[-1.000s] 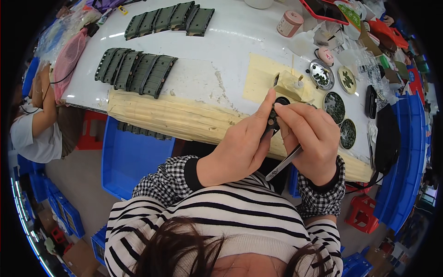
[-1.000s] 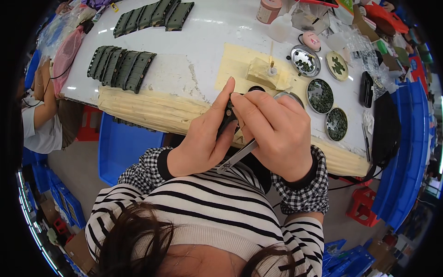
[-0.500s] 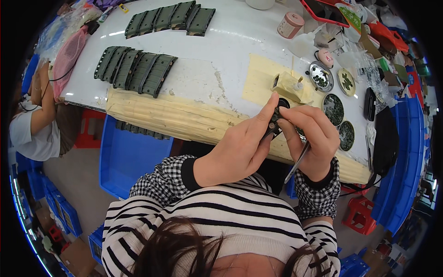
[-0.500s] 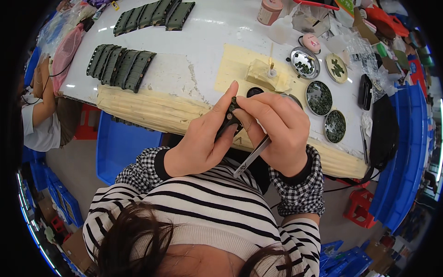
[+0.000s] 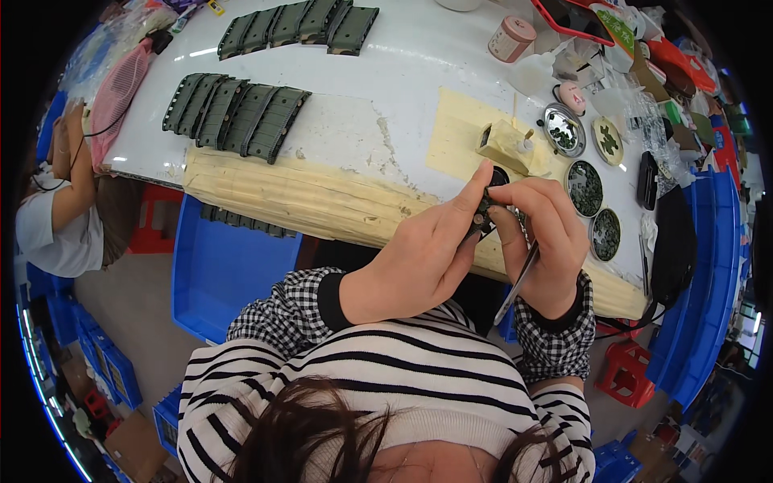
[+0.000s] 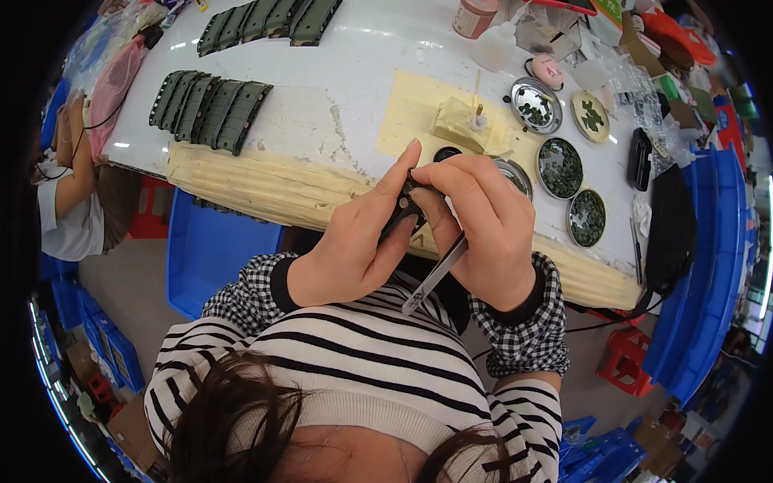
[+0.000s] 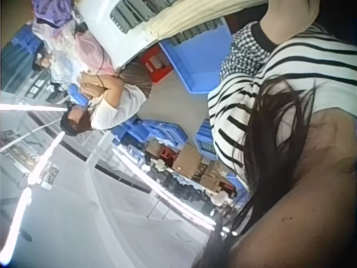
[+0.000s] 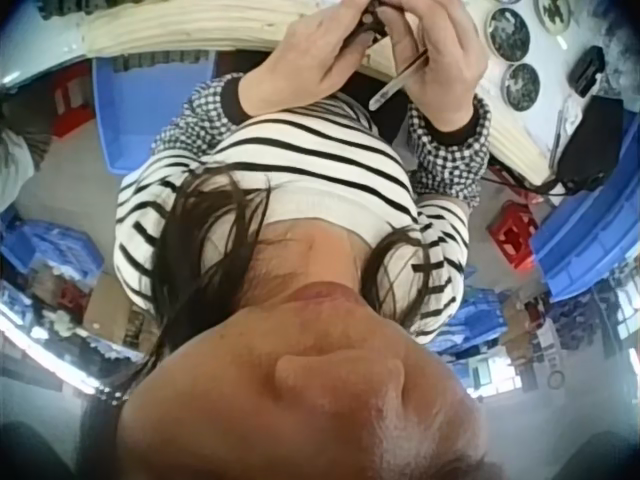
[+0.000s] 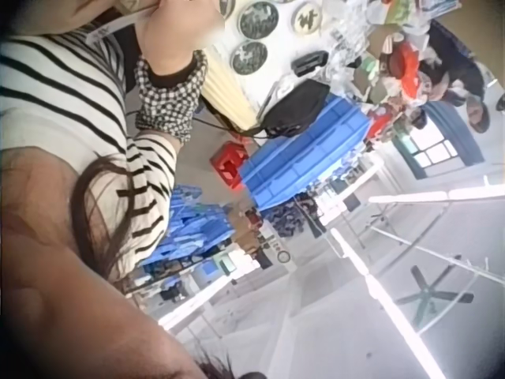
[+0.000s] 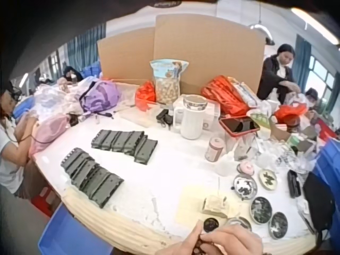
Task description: Cleaning and organizing small green plastic toy components at a factory workbench using a handheld scraping tool.
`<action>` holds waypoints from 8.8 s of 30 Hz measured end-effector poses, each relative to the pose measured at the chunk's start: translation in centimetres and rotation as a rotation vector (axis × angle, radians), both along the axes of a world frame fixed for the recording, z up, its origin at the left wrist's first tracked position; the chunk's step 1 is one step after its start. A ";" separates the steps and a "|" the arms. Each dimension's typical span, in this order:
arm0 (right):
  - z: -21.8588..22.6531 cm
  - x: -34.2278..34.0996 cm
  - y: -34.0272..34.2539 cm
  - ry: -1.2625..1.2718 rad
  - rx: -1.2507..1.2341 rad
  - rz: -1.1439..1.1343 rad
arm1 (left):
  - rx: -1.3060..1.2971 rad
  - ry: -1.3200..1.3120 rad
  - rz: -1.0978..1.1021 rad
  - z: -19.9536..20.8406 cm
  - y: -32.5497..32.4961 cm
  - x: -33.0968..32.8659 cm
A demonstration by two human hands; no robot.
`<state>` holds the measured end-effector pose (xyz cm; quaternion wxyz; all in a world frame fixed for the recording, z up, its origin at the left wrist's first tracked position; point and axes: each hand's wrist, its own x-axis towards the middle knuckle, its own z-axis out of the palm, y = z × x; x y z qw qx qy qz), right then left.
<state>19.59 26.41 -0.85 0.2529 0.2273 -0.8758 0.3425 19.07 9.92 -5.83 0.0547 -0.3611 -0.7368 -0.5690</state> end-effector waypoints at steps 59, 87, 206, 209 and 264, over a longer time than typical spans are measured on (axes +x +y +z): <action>1.4 -2.4 2.9 0.027 -0.118 -0.397 | 0.952 -1.379 -0.542 -0.8 -1.4 -2.1; -0.2 -1.5 0.9 -0.233 -0.914 -0.084 | 1.025 -1.421 -0.642 -0.5 -1.2 -1.6; -0.4 5.3 2.8 -0.139 -0.334 -0.053 | 0.535 -0.972 -0.358 0.6 2.4 -0.8; -0.7 5.3 3.0 -0.188 -0.492 -0.020 | 0.543 -0.971 -0.381 0.9 2.7 -0.6; -1.2 9.8 17.8 -0.095 -0.306 -0.646 | -0.667 0.233 0.949 -0.5 -10.6 -6.8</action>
